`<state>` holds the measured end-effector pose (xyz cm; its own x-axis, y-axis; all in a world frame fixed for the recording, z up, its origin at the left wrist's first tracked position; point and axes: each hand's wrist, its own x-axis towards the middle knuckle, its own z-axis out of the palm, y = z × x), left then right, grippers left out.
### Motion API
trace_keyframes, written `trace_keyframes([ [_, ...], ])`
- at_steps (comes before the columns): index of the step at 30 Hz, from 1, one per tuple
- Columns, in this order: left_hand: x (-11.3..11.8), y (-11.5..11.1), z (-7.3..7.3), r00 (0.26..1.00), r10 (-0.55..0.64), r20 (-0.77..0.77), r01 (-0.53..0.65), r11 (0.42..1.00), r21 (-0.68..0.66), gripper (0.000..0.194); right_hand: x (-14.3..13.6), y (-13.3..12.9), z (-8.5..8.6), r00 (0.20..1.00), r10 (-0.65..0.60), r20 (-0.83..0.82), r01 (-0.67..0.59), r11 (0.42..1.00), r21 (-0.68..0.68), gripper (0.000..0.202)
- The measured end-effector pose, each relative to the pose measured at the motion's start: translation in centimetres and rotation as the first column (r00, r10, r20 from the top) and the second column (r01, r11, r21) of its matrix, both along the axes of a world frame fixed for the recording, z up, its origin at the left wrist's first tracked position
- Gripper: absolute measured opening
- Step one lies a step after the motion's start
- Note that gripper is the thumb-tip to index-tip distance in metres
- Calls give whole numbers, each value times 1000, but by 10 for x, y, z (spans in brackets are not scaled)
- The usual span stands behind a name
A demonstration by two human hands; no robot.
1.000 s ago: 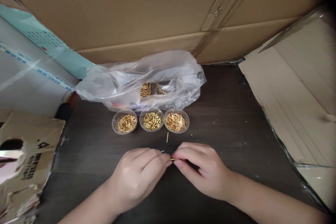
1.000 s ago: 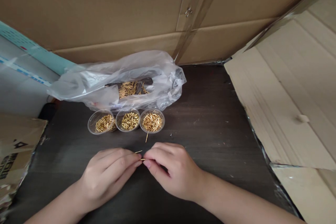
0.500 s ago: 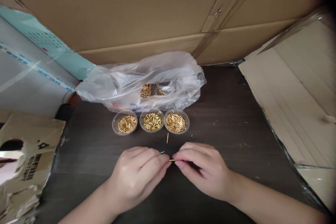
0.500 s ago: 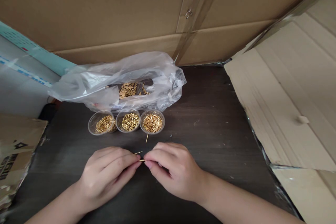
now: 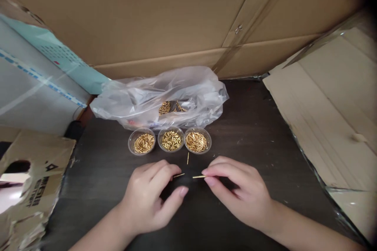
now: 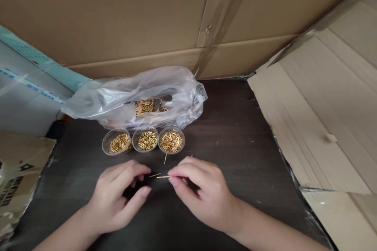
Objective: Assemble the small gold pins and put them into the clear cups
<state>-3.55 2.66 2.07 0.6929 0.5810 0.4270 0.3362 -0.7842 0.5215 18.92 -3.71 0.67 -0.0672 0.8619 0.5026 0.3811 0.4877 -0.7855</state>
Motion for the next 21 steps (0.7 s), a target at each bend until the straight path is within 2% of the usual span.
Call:
trace_keyframes([
  [2,0,2,-5,996,17,-91,-17,1000,-3,11,5,1,10,998,-57,6,57,998,11,17],
  [5,1,4,-14,970,15,-243,-19,1000,-16,12,14,9,23,989,-145,35,144,989,10,12],
  [9,2,6,-20,927,13,-375,-4,1000,23,11,18,45,36,987,-141,82,145,989,-37,6],
  [12,2,7,-20,922,8,-387,0,1000,21,11,14,89,37,994,-88,65,94,991,-99,7],
  [16,1,9,-21,929,10,-371,-10,1000,2,12,6,138,36,995,-77,58,81,994,-73,8],
  [18,0,9,-21,939,7,-344,-15,1000,-21,11,4,146,37,995,-64,72,69,995,-68,9],
  [21,-1,8,-20,961,14,-275,-35,997,-72,11,5,133,44,995,-48,92,52,998,-47,8],
])
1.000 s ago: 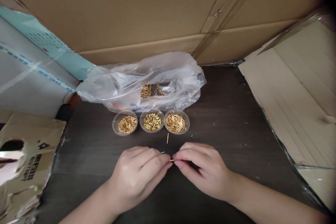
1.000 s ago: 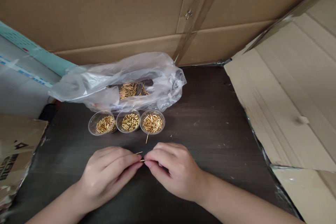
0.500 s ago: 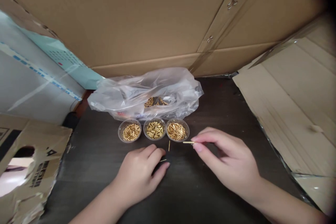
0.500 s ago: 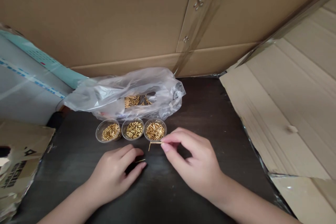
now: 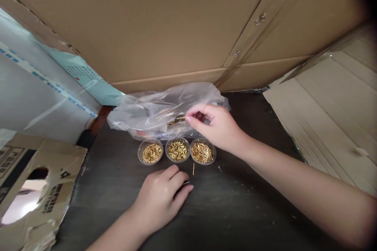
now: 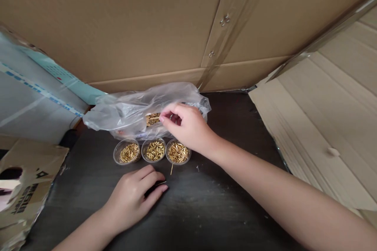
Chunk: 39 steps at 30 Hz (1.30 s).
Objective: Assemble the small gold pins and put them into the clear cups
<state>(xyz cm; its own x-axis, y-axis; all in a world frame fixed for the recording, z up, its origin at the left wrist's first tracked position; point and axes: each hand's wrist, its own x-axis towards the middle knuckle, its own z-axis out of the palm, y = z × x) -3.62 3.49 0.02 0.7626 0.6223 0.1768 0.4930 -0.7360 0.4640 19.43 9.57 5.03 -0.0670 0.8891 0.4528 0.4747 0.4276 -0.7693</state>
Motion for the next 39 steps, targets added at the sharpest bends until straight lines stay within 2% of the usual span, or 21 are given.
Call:
trace_keyframes([
  [3,0,-2,4,992,48,119,-43,998,-49,9,2,-35,6,998,16,64,-21,997,79,8],
  [6,-1,-7,10,962,83,260,-69,996,-59,15,-1,-78,3,996,61,72,-69,989,127,9],
  [9,-1,-11,13,936,56,347,-39,998,-55,25,-8,-113,-14,995,85,57,-91,990,105,11],
  [12,2,-13,13,934,10,357,11,998,-57,22,-13,-130,-36,995,98,30,-100,992,77,11],
  [14,5,-14,12,936,-15,350,34,998,-48,17,-14,-133,-47,996,92,14,-93,993,74,11],
  [17,6,-15,10,939,-40,342,55,998,-33,15,-13,-131,-55,996,90,12,-91,994,65,10],
  [26,6,-13,12,950,-94,297,103,995,-15,15,-11,-129,-59,993,113,35,-116,991,67,9],
  [32,7,-10,10,975,-82,204,77,997,31,9,-11,-126,-65,983,115,144,-118,993,14,10],
  [35,6,-5,8,989,-47,142,37,997,70,9,-10,-126,-67,979,80,189,-83,997,7,19],
  [39,6,1,1,993,118,11,-118,980,160,15,-10,-128,-69,959,10,282,-13,1000,9,22],
])
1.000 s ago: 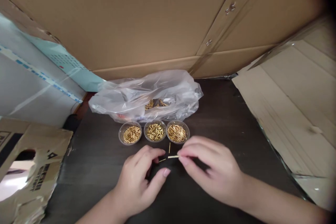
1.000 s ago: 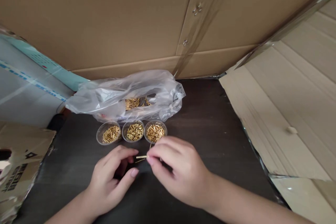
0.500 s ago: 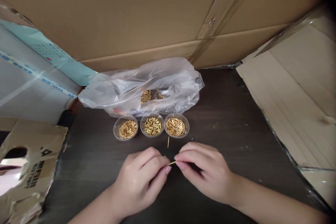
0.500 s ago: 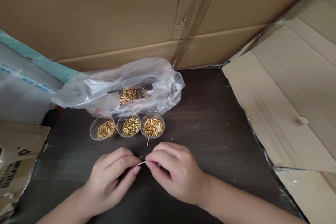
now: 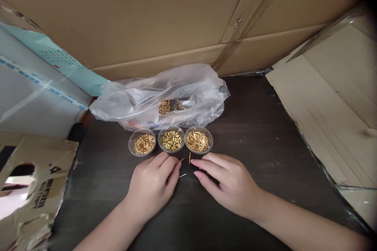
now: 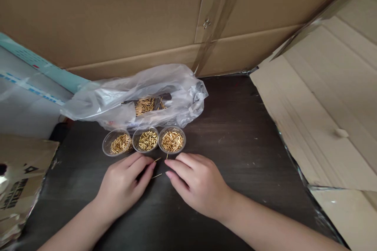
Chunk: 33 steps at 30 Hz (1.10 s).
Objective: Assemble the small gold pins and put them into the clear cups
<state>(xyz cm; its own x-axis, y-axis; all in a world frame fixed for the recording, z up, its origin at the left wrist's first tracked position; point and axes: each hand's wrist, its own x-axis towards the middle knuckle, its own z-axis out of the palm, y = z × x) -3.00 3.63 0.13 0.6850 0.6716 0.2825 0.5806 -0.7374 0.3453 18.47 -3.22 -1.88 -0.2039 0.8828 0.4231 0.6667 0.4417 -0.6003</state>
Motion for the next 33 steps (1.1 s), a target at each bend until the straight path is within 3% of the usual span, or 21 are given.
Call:
trace_keyframes([
  [3,3,2,-7,992,97,-86,-91,994,63,18,-1,0,-3,991,-43,130,42,999,8,21],
  [8,4,1,-5,987,123,-103,-117,991,64,18,-4,1,-3,958,-41,283,31,999,40,27],
  [10,0,3,4,989,95,-114,-96,995,1,17,-5,2,-1,950,-22,312,16,1000,20,29],
  [13,-8,7,20,971,-41,-233,-8,979,-204,18,-6,2,0,948,5,318,5,999,-33,34],
  [17,-12,9,29,935,-132,-329,45,965,-259,24,-5,2,0,963,8,270,1,1000,-31,39],
  [21,-7,9,17,937,-60,-344,10,989,-147,30,15,0,24,986,4,165,-29,988,150,33],
  [23,-3,10,9,952,14,-307,-35,997,-62,34,30,1,45,988,-100,117,75,976,203,27],
  [25,0,11,2,958,77,-276,-84,996,-14,35,45,7,65,982,-170,78,156,975,160,19],
  [27,1,12,-1,966,82,-247,-85,996,-2,36,54,19,76,980,-130,152,121,990,66,16],
  [30,-2,12,-1,978,-3,-208,-2,1000,-21,37,53,43,83,941,-18,339,57,993,-106,16],
  [33,-6,11,2,974,-124,-189,116,992,-50,35,38,69,88,848,109,519,31,967,-253,18],
])
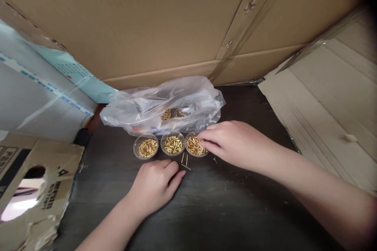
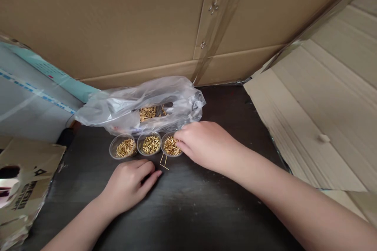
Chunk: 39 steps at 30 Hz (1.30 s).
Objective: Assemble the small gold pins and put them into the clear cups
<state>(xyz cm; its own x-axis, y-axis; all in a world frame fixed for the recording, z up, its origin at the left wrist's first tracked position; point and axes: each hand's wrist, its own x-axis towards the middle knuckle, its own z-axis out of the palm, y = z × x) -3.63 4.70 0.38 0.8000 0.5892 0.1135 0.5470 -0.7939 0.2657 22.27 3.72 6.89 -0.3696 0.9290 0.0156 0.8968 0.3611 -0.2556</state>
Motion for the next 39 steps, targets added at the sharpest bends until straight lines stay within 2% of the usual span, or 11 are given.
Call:
trace_keyframes([
  [3,-3,-2,3,993,-121,3,121,992,-36,32,-17,19,10,982,24,186,-8,996,-88,16],
  [5,-3,-3,4,987,-161,23,162,985,-59,30,-26,27,16,973,37,229,-14,995,-100,14],
  [8,-2,-4,5,981,-175,81,181,980,-81,29,-32,30,20,970,62,236,-41,995,-95,14],
  [13,-2,-5,6,978,-131,162,143,988,-64,28,-24,28,14,976,85,200,-69,994,-89,17],
  [16,-2,-8,6,970,-95,225,107,993,-44,23,-16,23,12,991,91,99,-84,994,-72,16],
  [20,-1,-15,7,934,-19,356,22,1000,-4,6,-14,5,15,984,84,-158,-91,995,-39,11],
  [22,1,-19,8,908,11,419,-22,1000,20,10,-20,-7,16,969,89,-230,-101,994,-42,10],
  [27,3,-25,13,891,-8,454,-9,999,35,13,-41,-28,14,943,145,-300,-179,980,-88,12],
  [32,1,-23,14,883,-43,468,7,997,77,10,-41,-17,16,916,175,-362,-236,963,-131,9],
  [35,0,-22,14,880,-43,473,15,998,63,14,-40,1,20,934,198,-296,-238,965,-107,12],
  [39,-2,-22,14,872,-32,488,27,999,18,19,-54,27,23,978,206,36,-205,979,-20,13],
])
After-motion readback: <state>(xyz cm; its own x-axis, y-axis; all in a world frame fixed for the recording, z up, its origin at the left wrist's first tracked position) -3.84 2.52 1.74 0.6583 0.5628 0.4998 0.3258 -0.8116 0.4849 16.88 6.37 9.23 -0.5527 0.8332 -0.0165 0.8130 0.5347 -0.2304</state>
